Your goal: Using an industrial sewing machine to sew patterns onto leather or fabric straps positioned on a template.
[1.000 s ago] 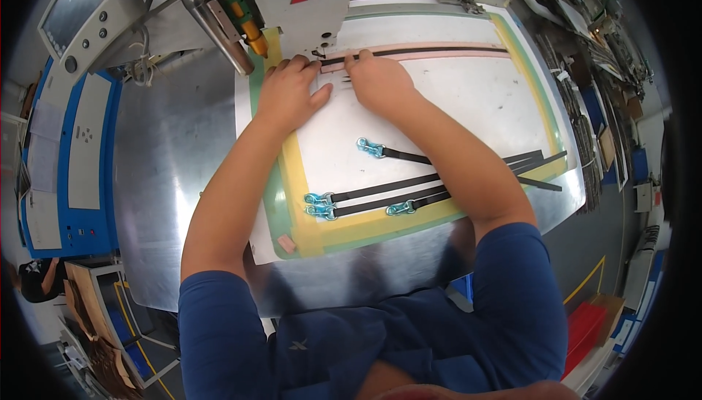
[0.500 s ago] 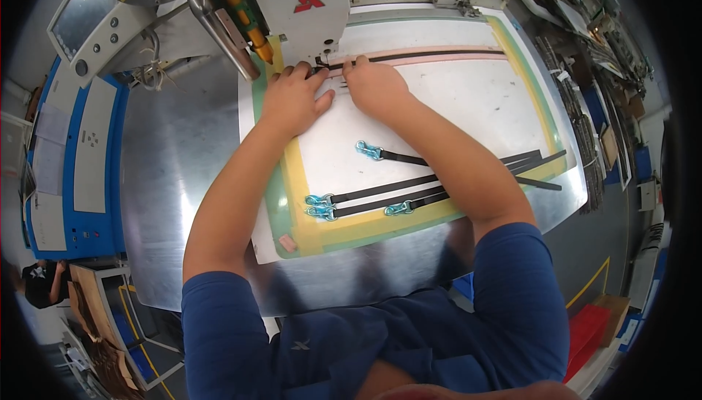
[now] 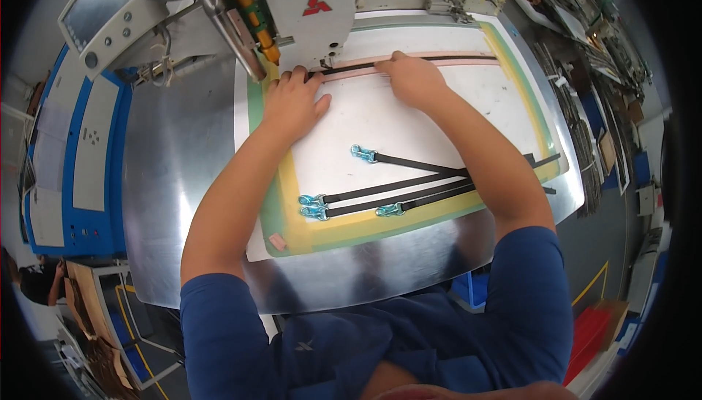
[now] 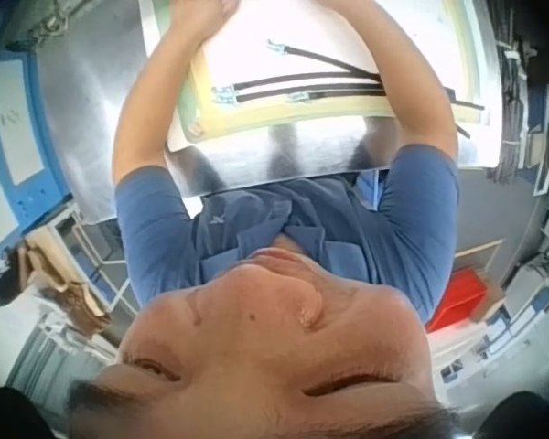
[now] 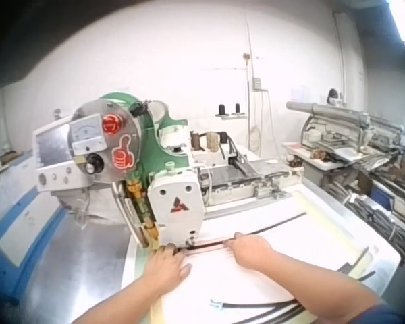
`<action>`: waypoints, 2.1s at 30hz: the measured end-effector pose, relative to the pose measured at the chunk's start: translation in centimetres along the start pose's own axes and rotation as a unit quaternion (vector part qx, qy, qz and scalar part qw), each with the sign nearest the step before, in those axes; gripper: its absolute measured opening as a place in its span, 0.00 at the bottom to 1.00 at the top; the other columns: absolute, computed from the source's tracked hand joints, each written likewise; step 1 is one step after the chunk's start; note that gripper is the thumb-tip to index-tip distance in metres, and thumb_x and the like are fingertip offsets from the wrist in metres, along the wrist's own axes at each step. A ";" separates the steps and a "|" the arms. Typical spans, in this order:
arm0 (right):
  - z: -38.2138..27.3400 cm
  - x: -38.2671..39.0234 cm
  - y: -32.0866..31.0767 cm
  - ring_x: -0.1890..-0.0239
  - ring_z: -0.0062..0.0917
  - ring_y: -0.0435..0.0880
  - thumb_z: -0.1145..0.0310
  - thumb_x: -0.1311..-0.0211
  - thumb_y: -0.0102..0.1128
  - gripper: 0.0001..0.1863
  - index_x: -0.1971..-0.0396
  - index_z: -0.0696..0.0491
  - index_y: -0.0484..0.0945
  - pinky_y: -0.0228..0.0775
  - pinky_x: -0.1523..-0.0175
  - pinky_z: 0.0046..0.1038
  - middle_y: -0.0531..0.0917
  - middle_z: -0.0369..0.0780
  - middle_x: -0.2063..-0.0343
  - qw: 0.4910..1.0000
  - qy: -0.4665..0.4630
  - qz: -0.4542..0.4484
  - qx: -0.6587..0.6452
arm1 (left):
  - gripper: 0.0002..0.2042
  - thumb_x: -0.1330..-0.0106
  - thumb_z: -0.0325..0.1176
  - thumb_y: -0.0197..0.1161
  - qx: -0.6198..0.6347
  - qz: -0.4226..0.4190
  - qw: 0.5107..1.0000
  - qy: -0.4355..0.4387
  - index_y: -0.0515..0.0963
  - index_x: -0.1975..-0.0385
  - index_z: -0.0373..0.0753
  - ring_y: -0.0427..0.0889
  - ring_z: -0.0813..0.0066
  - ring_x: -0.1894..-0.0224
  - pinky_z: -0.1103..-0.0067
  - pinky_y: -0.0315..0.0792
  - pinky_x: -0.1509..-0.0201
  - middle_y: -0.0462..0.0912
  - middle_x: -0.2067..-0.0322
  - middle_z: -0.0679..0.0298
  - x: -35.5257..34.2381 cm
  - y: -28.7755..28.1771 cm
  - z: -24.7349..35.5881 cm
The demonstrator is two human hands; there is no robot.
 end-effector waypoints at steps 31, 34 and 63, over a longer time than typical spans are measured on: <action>8.6 2.3 0.2 0.49 0.41 0.88 0.74 0.31 0.53 0.21 0.41 0.48 0.81 0.82 0.46 0.41 0.80 0.46 0.49 1.000 -0.015 0.005 0.014 | 0.29 0.30 0.53 0.63 -0.043 -0.081 0.993 -0.067 0.77 0.34 0.42 0.78 0.48 0.37 0.59 0.70 0.33 0.78 0.39 0.48 -4.0 0.9 8.5; 10.5 2.9 -0.4 0.47 0.41 0.87 0.75 0.31 0.52 0.22 0.39 0.46 0.80 0.82 0.45 0.41 0.80 0.46 0.48 1.000 0.003 -0.003 0.012 | 0.30 0.30 0.53 0.63 -0.018 -0.076 0.995 -0.058 0.77 0.34 0.41 0.79 0.47 0.38 0.59 0.71 0.33 0.78 0.40 0.47 -4.2 1.7 8.3; 18.0 4.7 -1.5 0.47 0.40 0.87 0.75 0.31 0.52 0.22 0.40 0.47 0.80 0.83 0.46 0.41 0.81 0.44 0.46 1.000 0.000 0.002 0.006 | 0.31 0.33 0.57 0.66 -0.023 -0.096 0.993 -0.070 0.79 0.36 0.43 0.79 0.48 0.38 0.60 0.70 0.31 0.80 0.41 0.48 -8.9 3.4 16.1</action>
Point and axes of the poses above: each hand's wrist, its own x-axis away from the middle knuckle, its own y-axis out of the palm, z = x × y, the point moved 9 cm from there along -x, towards the middle knuckle
